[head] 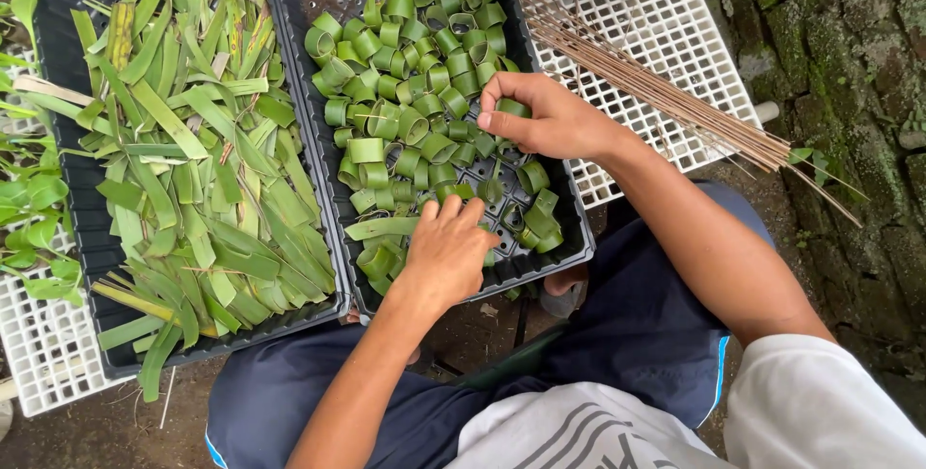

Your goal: The person is folding long green leaf strips into small circular wraps and organizing them in a black plastic tray.

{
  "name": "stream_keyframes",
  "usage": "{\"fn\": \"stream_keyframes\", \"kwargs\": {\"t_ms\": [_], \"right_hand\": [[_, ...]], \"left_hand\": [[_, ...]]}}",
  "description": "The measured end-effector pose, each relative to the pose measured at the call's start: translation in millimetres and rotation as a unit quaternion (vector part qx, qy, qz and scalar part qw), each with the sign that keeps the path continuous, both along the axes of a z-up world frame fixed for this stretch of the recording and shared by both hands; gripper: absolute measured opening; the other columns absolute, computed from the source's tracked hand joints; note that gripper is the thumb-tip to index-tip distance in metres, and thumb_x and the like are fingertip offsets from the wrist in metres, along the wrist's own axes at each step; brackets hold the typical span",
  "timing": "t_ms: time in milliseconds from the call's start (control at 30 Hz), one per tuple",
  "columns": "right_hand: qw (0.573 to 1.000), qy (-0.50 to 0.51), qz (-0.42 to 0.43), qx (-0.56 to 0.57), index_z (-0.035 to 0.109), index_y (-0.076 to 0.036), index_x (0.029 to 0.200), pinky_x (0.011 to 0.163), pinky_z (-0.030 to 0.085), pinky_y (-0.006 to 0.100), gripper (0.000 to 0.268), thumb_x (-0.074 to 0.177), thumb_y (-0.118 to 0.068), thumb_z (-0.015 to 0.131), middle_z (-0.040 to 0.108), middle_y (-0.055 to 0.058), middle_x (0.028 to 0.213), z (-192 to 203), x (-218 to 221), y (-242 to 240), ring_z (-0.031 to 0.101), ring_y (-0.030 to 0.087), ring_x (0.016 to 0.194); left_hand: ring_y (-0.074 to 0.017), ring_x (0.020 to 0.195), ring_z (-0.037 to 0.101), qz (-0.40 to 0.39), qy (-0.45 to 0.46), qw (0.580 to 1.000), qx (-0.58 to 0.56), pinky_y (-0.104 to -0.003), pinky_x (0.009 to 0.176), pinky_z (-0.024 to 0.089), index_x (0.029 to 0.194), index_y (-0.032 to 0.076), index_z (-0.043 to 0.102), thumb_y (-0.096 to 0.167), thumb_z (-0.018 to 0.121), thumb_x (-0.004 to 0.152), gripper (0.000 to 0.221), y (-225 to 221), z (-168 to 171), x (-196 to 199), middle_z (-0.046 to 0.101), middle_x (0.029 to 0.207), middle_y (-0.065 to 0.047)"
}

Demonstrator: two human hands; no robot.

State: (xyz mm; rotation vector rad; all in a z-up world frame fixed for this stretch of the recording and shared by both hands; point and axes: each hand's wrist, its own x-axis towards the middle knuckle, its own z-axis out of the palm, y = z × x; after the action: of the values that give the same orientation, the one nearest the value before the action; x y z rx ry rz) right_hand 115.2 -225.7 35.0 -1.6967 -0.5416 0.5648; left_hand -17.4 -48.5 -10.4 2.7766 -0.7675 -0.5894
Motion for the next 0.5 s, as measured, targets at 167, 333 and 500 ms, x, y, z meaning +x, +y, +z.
{"fn": "stream_keyframes", "kwargs": {"t_ms": [167, 333, 500], "right_hand": [[1.000, -0.016, 0.006, -0.001, 0.064, -0.001, 0.098, 0.043, 0.044, 0.022, 0.006, 0.099, -0.007, 0.065, 0.047, 0.002, 0.058, -12, 8, 2, 0.050, 0.009, 0.048], [0.999, -0.007, -0.023, 0.029, 0.061, -0.001, 0.100, 0.040, 0.043, 0.024, 0.006, 0.102, -0.007, 0.062, 0.047, 0.006, 0.056, -13, 1, -3, 0.049, 0.012, 0.043], [0.999, -0.038, 0.027, 0.021, 0.070, 0.004, 0.098, 0.049, 0.056, 0.026, 0.011, 0.099, -0.006, 0.066, 0.064, 0.013, 0.069, -6, 1, 0, 0.061, 0.015, 0.054]], "left_hand": [[-0.0249, 0.099, 0.051, 0.039, -0.041, 0.996, -0.075, -0.040, 0.081, 0.038, 0.105, 0.020, 0.079, 0.008, 0.074, 0.077, 0.032, 16, -4, 10, 0.065, 0.110, -0.008], [-0.0260, 0.104, 0.057, 0.099, -0.074, 0.974, -0.190, -0.042, 0.088, 0.041, 0.095, 0.021, 0.078, 0.018, 0.071, 0.085, 0.013, 44, 15, 19, 0.069, 0.110, -0.009], [-0.0465, 0.136, 0.041, 0.166, -0.173, 0.910, -0.338, -0.063, 0.108, 0.029, 0.089, 0.010, 0.076, 0.007, 0.075, 0.085, 0.005, 51, 43, 16, 0.050, 0.149, -0.022]]}}
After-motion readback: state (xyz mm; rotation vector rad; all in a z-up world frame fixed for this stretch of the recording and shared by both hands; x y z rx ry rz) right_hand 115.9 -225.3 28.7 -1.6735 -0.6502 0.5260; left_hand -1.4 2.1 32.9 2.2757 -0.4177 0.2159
